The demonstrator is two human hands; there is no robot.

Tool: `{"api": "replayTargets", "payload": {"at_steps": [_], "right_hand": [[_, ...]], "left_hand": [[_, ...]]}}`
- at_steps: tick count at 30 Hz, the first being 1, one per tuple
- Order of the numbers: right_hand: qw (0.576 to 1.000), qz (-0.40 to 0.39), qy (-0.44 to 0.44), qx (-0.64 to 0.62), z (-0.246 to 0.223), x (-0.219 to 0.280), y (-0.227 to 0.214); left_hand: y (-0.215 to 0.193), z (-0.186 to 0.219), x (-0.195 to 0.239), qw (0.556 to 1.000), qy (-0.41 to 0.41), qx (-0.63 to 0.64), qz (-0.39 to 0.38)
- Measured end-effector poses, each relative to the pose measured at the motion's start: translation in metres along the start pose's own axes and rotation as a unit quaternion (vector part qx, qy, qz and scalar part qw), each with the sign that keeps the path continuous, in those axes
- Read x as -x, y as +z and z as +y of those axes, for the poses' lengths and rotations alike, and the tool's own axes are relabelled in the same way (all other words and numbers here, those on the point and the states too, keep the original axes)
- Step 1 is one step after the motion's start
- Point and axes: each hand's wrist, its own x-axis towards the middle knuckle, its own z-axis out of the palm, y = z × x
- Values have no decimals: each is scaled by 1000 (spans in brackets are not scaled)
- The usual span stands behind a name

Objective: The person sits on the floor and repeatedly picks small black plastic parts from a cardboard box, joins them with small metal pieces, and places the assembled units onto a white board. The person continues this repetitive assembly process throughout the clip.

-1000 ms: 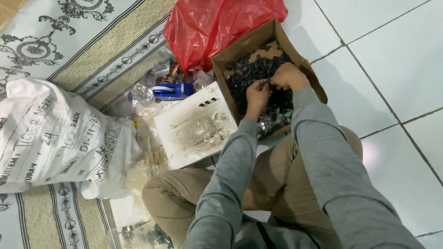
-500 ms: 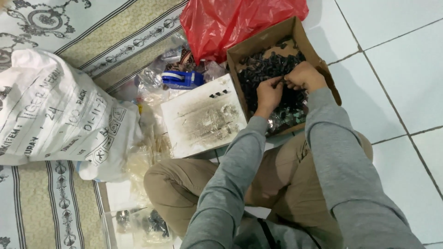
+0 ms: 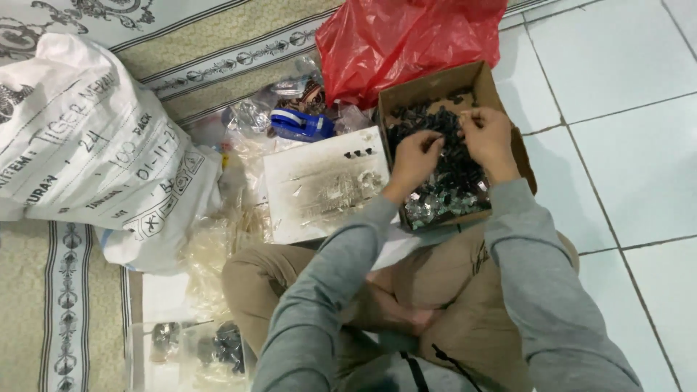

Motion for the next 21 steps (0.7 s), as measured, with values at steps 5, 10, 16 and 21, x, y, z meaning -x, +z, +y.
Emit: {"api": "replayTargets", "payload": {"at_steps": [5,10,16,21], "right_hand": [[992,-38,-39,-116,-58,59,2],[963,-104,-82,-235,-99,104,58],[964,-129,-134,-191,-115,118,87],[967,-115,-149,-171,-125,111,90]], "left_hand": [[-97,16,59,999,19,49,11],[-149,-9,95,989,-38,128,71],[-148,-9,95,974,-46,193,113],[-139,-9,82,972,-29,207,106]]}}
